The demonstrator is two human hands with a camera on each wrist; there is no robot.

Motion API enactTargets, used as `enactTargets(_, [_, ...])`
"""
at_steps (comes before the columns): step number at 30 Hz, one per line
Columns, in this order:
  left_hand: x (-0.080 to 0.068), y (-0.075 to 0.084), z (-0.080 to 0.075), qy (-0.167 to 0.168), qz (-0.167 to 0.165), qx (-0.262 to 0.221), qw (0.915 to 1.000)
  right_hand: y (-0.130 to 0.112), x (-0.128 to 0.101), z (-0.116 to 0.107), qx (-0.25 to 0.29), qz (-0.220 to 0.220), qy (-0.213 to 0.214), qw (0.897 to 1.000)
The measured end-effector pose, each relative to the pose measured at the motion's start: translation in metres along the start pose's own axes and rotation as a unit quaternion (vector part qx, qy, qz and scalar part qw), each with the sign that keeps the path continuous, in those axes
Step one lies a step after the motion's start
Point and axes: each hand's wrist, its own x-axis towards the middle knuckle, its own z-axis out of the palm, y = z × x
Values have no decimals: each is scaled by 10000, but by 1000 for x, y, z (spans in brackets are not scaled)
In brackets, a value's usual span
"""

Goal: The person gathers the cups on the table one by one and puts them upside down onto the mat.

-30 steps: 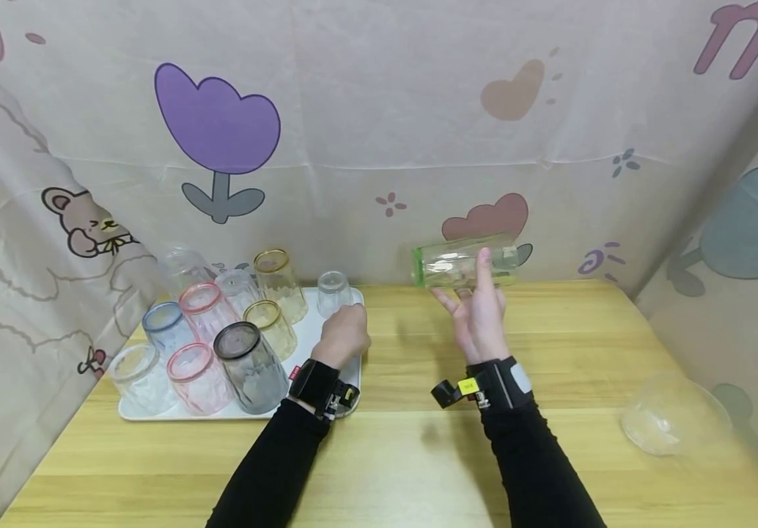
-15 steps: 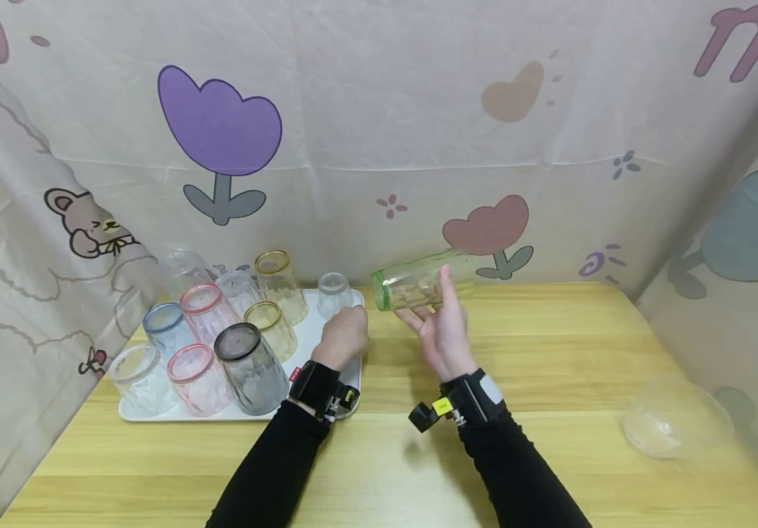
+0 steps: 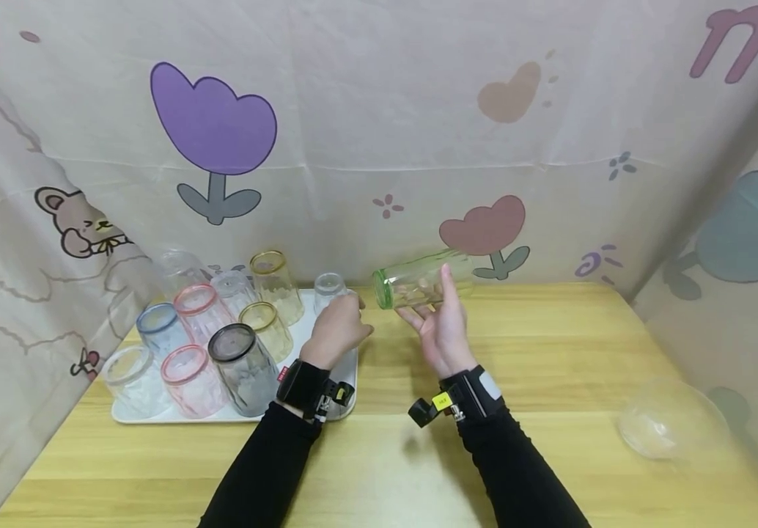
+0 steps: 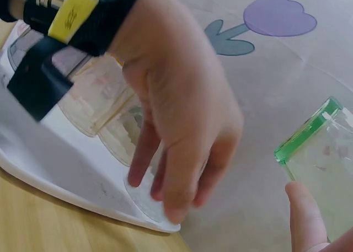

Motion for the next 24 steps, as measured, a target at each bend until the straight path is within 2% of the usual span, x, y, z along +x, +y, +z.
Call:
enactTargets(7, [-9, 14, -17, 127, 76, -721, 9973, -5, 3, -5, 153, 49, 127, 9998])
enactTargets(13, [-16, 23, -27, 275, 320, -1222, 9916, -4, 5, -7, 203, 110, 253, 9994])
enactTargets(19, [-19, 29, -30, 357, 612, -1412, 9874, 3, 6, -6, 315, 324, 245, 9987])
enactTargets(24, [-19, 32, -32, 550, 898, -1362, 9851, 10, 4, -1, 566, 523, 32, 9970])
